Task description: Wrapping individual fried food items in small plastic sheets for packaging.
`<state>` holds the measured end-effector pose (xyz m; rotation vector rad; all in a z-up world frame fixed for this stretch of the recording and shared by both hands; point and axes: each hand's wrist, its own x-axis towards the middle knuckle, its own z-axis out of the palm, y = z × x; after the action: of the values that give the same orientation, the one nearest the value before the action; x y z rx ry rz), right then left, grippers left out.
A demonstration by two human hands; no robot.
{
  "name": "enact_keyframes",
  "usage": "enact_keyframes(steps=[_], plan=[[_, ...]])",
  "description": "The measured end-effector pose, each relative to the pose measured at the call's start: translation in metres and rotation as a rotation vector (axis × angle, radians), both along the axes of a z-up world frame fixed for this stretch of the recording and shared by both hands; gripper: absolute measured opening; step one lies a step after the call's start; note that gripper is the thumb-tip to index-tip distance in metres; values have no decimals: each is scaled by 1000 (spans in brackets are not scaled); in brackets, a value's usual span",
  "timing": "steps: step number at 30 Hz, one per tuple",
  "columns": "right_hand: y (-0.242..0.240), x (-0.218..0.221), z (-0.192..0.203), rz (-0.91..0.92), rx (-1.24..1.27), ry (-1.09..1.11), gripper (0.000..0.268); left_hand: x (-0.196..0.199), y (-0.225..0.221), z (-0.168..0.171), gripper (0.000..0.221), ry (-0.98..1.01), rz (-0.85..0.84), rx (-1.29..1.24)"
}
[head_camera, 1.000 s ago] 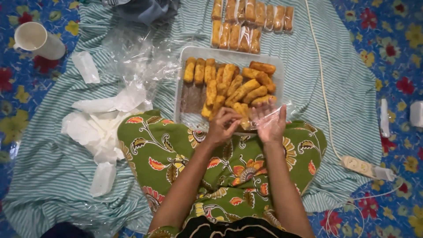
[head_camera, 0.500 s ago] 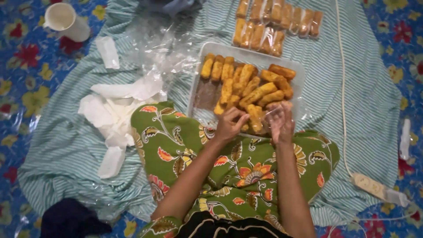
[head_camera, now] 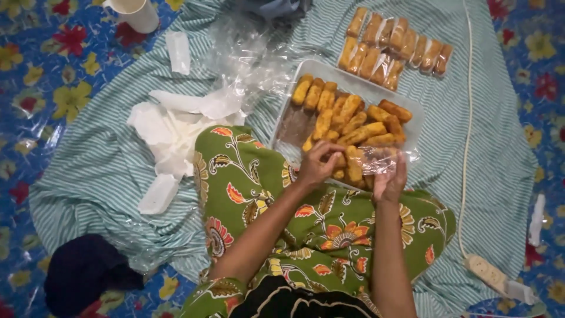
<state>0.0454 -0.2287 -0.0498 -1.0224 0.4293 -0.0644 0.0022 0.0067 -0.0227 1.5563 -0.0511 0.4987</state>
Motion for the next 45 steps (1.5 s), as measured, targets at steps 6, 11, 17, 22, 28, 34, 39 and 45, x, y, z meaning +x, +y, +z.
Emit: enact_keyframes(steps=[6,11,17,22,28,34,39,45], plan=[[20,-9,36,-6,38,0,45,-31,50,84,14,21,161,-39],[9,-6,17,0,64,20,46,-42,145,95,15,160,392,-98],[16,-12,28,20,56,25,39,-25,289,1,14,216,799,394],[17,-23,39,-18,70,46,37,-2,350,-64,14,731,833,573],[12,-30,42,-64,122,80,33,13,354,-63,30,1029,734,533],[-8,-32,44,67,3,147,56,13,354,-48,20,969,776,476],[-46,-30,29,284,-173,262,68,-6,352,-3,9,277,896,785],[-7,-52,141,450,-573,403,67,-13,357,55,14,7,1051,759]])
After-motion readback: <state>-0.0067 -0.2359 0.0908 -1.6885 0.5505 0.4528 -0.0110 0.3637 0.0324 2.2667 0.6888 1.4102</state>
